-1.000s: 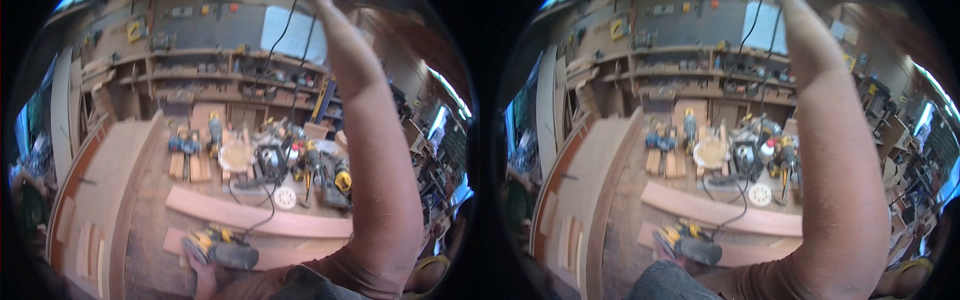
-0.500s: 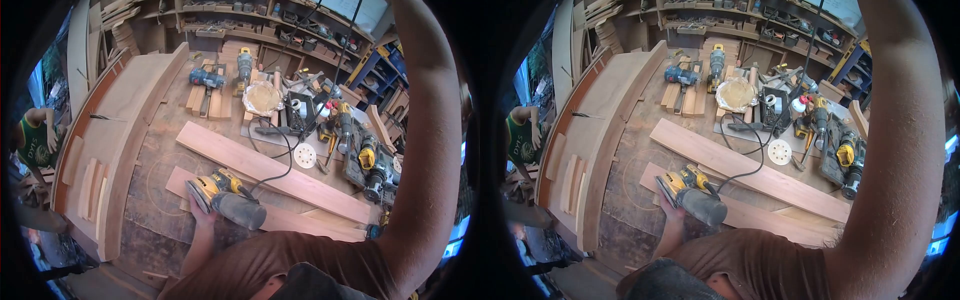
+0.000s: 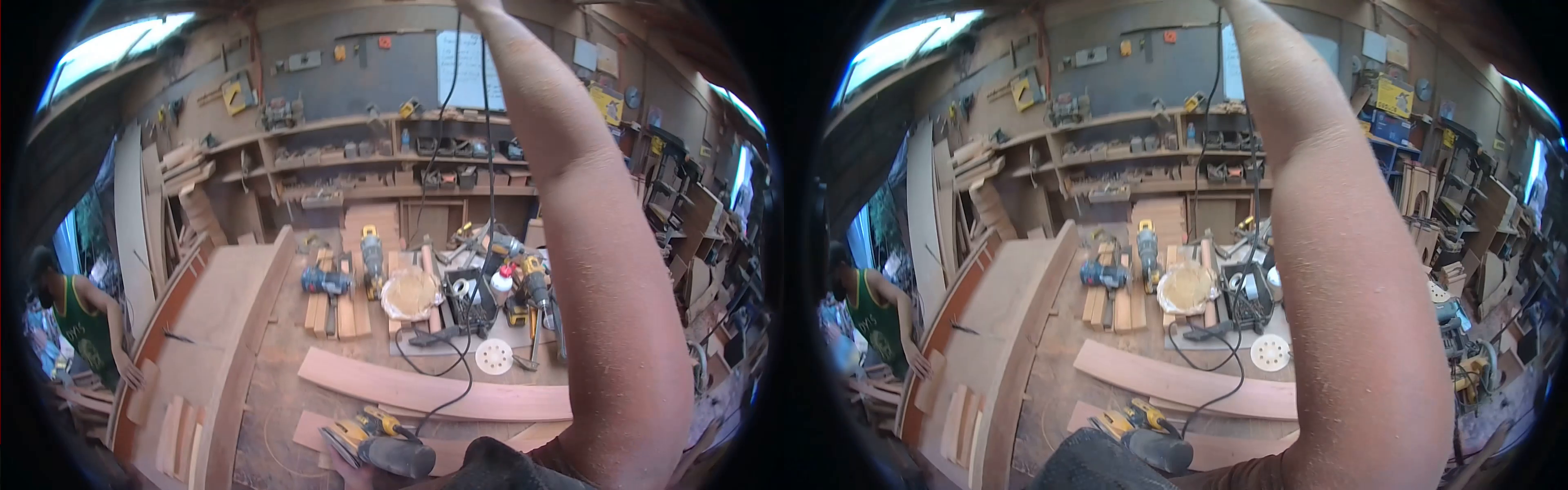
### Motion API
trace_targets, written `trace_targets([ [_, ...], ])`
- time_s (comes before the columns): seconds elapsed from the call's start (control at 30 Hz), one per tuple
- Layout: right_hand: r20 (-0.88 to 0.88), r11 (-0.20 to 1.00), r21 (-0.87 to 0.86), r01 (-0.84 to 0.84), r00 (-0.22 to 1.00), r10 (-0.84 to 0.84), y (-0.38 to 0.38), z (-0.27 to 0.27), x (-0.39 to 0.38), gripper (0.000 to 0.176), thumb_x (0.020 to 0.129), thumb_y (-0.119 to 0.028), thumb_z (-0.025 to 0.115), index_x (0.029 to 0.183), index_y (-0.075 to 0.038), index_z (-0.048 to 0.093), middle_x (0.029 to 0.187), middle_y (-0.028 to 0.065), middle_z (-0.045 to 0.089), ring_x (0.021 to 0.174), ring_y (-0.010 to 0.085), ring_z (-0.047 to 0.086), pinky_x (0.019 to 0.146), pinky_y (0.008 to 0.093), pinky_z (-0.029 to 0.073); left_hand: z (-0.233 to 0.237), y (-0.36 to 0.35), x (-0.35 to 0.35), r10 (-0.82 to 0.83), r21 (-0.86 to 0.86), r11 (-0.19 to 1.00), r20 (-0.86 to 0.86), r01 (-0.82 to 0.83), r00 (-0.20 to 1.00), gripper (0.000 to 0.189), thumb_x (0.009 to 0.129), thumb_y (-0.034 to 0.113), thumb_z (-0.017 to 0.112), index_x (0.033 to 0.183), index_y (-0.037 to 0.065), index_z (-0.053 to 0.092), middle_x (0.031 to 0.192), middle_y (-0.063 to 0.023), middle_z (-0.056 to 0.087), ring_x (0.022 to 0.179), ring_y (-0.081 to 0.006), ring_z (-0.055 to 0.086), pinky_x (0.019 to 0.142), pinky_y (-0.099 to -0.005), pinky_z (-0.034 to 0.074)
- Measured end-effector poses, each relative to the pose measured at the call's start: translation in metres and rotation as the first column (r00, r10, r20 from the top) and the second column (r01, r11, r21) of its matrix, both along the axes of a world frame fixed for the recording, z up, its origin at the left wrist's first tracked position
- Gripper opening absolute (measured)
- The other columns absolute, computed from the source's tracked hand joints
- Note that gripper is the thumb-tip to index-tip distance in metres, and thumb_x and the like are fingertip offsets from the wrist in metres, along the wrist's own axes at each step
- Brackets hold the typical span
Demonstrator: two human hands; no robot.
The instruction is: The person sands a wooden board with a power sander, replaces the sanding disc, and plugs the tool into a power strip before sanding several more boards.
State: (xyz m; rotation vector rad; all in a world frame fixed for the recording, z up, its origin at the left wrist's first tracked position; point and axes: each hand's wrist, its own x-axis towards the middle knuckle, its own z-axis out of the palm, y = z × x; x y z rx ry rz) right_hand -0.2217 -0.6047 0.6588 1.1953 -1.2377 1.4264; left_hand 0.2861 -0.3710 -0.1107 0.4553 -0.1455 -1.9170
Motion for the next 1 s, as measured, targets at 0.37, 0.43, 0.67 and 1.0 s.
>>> trace_targets([
  [0.37,-0.210,0.975,0.191,-0.110,0.966,0.150,0.036,0.023,0.022,0.021,0.078,-0.004,0.058,0.089,-0.010,0.074,0.092,0.0157,0.072,0.090,0.0307,0.069,0.080,0.0380,0.052,0.034,-0.011,-0.025,0.007,-0.005,1.000,-0.017,-0.007,1.000,0.066,0.102,0.057,0.030,0.150,0.013,0.036,0.150,-0.0131,0.043,0.137,-0.0335,0.042,0.114,-0.0530,0.035],
  [0.43,-0.425,0.964,0.157,0.215,0.896,-0.131,0.036,0.031,0.029,0.018,0.079,-0.007,0.059,0.088,-0.011,0.075,0.094,0.0170,0.071,0.091,0.0337,0.068,0.080,0.0402,0.052,0.031,-0.012,-0.025,0.007,-0.009,1.000,-0.020,-0.007,1.000,0.065,0.102,0.057,0.030,0.150,0.013,0.036,0.150,-0.0132,0.043,0.137,-0.0335,0.043,0.114,-0.0529,0.035],
  [0.67,-0.208,0.976,0.216,0.000,0.977,0.046,0.033,0.024,0.042,0.011,0.079,-0.009,0.063,0.083,-0.012,0.073,0.089,0.0169,0.070,0.087,0.0346,0.068,0.076,0.0432,0.053,0.019,-0.011,-0.024,0.002,0.007,1.000,-0.042,-0.002,0.999,0.065,0.102,0.056,0.030,0.150,0.013,0.037,0.149,-0.0134,0.044,0.137,-0.0336,0.043,0.114,-0.0528,0.035],
  [1.0,0.004,0.944,0.202,-0.261,0.964,0.266,0.001,0.032,0.057,0.021,0.088,-0.009,0.056,0.098,0.001,0.072,0.090,0.0131,0.073,0.085,0.0231,0.071,0.066,0.0389,0.056,-0.005,-0.005,-0.013,0.004,0.000,1.000,-0.090,-0.004,0.996,0.064,0.102,0.055,0.031,0.149,0.012,0.038,0.148,-0.0139,0.045,0.136,-0.0338,0.044,0.113,-0.0525,0.036],
])
